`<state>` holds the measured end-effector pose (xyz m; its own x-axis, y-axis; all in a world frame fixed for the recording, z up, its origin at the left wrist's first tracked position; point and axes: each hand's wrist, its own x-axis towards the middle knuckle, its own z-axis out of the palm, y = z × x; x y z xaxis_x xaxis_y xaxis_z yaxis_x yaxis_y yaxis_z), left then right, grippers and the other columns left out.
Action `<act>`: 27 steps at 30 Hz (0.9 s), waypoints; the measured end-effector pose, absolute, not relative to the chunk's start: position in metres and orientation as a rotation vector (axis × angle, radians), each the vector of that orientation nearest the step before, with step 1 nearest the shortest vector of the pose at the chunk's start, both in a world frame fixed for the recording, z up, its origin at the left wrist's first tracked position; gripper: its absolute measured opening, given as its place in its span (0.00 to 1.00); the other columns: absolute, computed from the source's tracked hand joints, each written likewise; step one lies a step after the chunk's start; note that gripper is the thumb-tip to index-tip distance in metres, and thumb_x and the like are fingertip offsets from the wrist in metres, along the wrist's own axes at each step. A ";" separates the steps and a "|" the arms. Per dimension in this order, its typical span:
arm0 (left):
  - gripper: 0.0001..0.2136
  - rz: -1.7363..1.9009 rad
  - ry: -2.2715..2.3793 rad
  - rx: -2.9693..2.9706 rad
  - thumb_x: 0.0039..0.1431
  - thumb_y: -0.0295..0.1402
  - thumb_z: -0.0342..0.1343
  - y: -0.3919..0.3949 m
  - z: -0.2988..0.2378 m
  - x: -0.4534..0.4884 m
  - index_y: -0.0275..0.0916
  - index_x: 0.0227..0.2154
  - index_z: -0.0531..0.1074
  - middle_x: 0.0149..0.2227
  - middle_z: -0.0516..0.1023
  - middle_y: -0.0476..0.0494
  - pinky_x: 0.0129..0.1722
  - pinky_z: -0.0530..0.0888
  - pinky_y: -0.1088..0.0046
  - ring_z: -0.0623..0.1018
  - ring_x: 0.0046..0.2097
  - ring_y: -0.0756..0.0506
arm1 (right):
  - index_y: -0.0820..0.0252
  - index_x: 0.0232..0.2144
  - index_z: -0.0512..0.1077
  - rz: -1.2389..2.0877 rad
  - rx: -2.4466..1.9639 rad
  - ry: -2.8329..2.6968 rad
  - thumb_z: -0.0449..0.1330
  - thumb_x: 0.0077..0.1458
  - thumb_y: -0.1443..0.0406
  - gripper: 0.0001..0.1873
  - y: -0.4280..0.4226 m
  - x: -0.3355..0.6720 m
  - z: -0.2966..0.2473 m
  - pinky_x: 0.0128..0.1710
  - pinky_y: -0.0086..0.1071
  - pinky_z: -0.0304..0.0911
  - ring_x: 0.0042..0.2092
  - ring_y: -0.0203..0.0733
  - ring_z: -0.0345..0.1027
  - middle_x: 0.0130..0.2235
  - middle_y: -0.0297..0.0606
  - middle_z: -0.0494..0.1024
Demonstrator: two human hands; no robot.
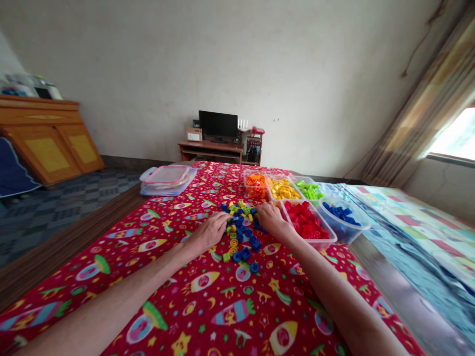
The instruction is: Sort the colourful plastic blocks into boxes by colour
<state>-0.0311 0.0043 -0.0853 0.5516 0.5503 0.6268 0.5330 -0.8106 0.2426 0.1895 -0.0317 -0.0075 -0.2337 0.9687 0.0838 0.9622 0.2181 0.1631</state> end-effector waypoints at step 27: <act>0.15 1.058 0.995 2.734 0.64 0.28 0.40 0.000 -0.078 -0.031 0.37 0.45 0.72 0.44 0.76 0.39 0.50 0.73 0.65 0.75 0.47 0.44 | 0.66 0.41 0.74 0.376 2.287 2.341 0.49 0.53 0.78 0.18 0.024 0.298 0.035 0.41 0.31 0.62 0.43 0.43 0.70 0.42 0.49 0.76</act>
